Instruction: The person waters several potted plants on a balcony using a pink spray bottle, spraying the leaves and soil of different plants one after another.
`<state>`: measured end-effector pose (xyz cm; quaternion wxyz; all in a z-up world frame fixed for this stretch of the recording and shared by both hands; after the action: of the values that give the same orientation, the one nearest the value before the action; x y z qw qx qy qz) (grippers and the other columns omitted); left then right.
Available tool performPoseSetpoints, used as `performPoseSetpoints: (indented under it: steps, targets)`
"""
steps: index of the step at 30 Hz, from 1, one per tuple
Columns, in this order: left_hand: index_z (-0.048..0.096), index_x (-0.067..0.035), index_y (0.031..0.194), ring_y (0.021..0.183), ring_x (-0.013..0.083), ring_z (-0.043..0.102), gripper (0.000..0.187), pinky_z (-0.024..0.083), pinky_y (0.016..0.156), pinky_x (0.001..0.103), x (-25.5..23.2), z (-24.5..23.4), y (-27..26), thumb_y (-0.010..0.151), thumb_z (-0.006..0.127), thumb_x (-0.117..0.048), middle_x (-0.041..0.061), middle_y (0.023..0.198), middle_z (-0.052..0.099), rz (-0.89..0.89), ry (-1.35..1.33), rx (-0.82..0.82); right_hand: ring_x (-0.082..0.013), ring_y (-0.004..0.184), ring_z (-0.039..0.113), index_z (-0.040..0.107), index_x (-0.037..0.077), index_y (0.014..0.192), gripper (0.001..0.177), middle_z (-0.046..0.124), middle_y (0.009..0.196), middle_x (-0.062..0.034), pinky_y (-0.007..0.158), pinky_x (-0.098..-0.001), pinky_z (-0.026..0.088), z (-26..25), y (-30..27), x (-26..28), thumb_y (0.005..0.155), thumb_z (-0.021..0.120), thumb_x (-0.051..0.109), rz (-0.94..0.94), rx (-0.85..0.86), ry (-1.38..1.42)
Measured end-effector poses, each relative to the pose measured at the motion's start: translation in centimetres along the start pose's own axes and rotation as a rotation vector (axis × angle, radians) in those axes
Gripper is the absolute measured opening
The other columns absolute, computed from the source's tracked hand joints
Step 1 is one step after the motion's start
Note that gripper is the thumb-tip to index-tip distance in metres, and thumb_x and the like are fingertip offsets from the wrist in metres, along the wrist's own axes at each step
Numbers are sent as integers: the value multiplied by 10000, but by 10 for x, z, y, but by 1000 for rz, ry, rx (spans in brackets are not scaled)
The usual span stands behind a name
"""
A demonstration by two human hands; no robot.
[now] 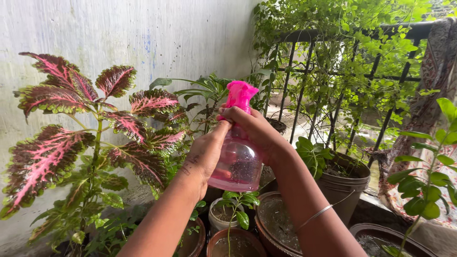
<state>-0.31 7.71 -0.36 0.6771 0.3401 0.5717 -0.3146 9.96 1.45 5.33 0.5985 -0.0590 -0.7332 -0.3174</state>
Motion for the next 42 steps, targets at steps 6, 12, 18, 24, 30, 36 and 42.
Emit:
performPoseSetpoints:
  steps: [6, 12, 18, 24, 30, 36, 42]
  targets:
    - [734, -135, 1215, 772, 174, 706, 663, 571, 575, 348, 2, 13, 5, 852, 523, -649, 55, 910, 738, 49, 7, 0, -121, 738, 611, 659, 99, 1040, 295, 626, 854, -3, 696, -326, 565, -16, 0, -3, 856, 687, 329, 31, -44, -12]
    - [732, -195, 1210, 771, 163, 687, 611, 565, 584, 355, 7, 24, 9, 829, 524, -625, 33, 885, 730, 35, 6, -38, -111, 808, 672, 670, 135, 1075, 305, 694, 925, 7, 753, -323, 586, -24, -2, -6, 828, 672, 316, 38, -5, 61]
    - [727, -109, 1167, 834, 177, 735, 647, 587, 605, 363, 31, 39, 26, 854, 550, -646, 28, 920, 737, -43, 20, -36, -141, 711, 640, 648, 47, 1033, 291, 653, 848, -42, 678, -321, 590, -50, 2, -28, 890, 686, 297, 4, 10, 30]
    - [708, -190, 1194, 853, 170, 710, 674, 602, 625, 371, 36, 51, 32, 787, 546, -701, 35, 987, 743, -52, 11, 56, -145, 686, 672, 647, 31, 1013, 251, 694, 856, -63, 615, -316, 603, -62, 1, -35, 858, 663, 228, 52, 37, 168]
    - [713, -152, 1285, 1034, 215, 703, 790, 526, 881, 400, 53, 62, 39, 783, 545, -739, 93, 1140, 753, -74, 67, -57, -138, 782, 685, 679, 76, 1155, 382, 717, 936, -44, 699, -326, 602, -72, 3, -61, 834, 637, 277, 115, 96, 174]
    - [684, -29, 1265, 1107, 260, 700, 895, 540, 940, 399, 84, 70, 47, 791, 504, -766, 151, 1218, 727, -124, 229, -173, -145, 883, 706, 683, 16, 1134, 423, 736, 985, -89, 831, -308, 581, -92, 11, -101, 853, 626, 326, 153, 221, 94]
    - [714, -10, 1238, 1076, 276, 723, 884, 548, 921, 415, 93, 73, 53, 788, 489, -737, 160, 1174, 748, -134, 212, -169, -148, 874, 677, 706, 12, 1119, 399, 727, 986, -81, 834, -333, 567, -95, 15, -117, 871, 635, 317, 169, 232, 166]
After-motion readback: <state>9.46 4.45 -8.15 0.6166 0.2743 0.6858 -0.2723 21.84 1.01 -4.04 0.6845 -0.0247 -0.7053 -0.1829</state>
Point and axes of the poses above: each hand's wrist, its own y-axis towards the middle knuckle, its own z-axis out of the palm, x = y × z, the point moved 7 cm from there along y, towards the middle knuckle
